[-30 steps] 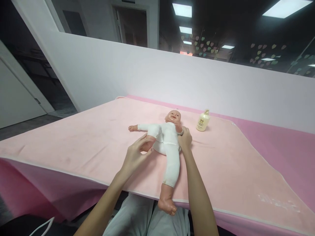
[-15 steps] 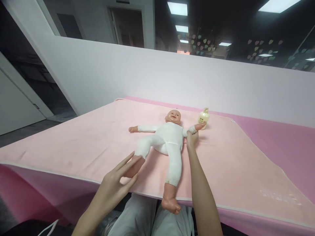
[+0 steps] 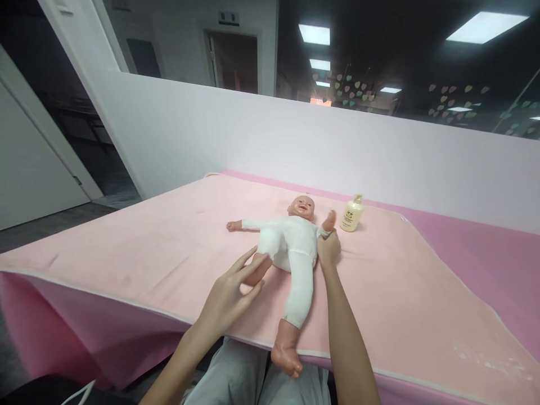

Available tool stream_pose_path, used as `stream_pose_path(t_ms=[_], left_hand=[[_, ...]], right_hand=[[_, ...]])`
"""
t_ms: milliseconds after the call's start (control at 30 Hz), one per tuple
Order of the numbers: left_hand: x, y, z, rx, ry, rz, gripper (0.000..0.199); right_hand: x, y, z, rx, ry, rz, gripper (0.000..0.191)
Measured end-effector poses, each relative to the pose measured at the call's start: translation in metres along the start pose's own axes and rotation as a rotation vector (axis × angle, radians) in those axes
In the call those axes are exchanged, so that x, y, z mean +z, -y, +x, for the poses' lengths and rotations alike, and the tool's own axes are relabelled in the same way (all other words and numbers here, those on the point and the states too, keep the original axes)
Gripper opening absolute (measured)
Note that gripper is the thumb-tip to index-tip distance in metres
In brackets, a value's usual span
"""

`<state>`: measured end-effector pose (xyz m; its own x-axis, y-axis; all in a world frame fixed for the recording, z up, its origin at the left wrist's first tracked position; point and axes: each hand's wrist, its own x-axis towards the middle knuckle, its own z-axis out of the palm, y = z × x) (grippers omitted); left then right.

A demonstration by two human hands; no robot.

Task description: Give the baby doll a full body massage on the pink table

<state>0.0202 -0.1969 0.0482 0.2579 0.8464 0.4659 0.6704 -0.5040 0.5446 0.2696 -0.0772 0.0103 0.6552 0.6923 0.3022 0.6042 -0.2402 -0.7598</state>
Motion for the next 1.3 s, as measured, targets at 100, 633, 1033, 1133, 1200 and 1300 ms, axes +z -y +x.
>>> stream_pose_path(t_ms=[100, 633, 1033, 1133, 1200, 1300], left_hand=[[-0.006, 0.007, -0.046, -0.019, 0.029, 0.010, 0.051], [0.033, 0.005, 0.042, -0.041, 0.082, 0.091, 0.055], [-0.004, -0.004, -0.065, 0.048, 0.149, 0.085, 0.059], [0.003, 0.011, -0.075, -0.032, 0.156, 0.022, 0.057], [0.006, 0.018, -0.075, -0.068, 0.140, -0.037, 0.056], [0.006, 0.019, -0.071, -0.074, 0.157, -0.085, 0.054]], right_hand=[[0.001, -0.011, 0.011, 0.314, 0.007, 0.342, 0.024], [0.003, 0.013, -0.010, -0.497, 0.137, -0.265, 0.051], [0.014, -0.023, 0.014, 0.129, 0.053, 0.338, 0.019], [0.014, -0.028, 0.018, 0.351, 0.062, 0.542, 0.023], [0.013, -0.029, 0.019, 0.381, 0.068, 0.569, 0.025], [0.014, -0.029, 0.017, 0.298, 0.055, 0.482, 0.026]])
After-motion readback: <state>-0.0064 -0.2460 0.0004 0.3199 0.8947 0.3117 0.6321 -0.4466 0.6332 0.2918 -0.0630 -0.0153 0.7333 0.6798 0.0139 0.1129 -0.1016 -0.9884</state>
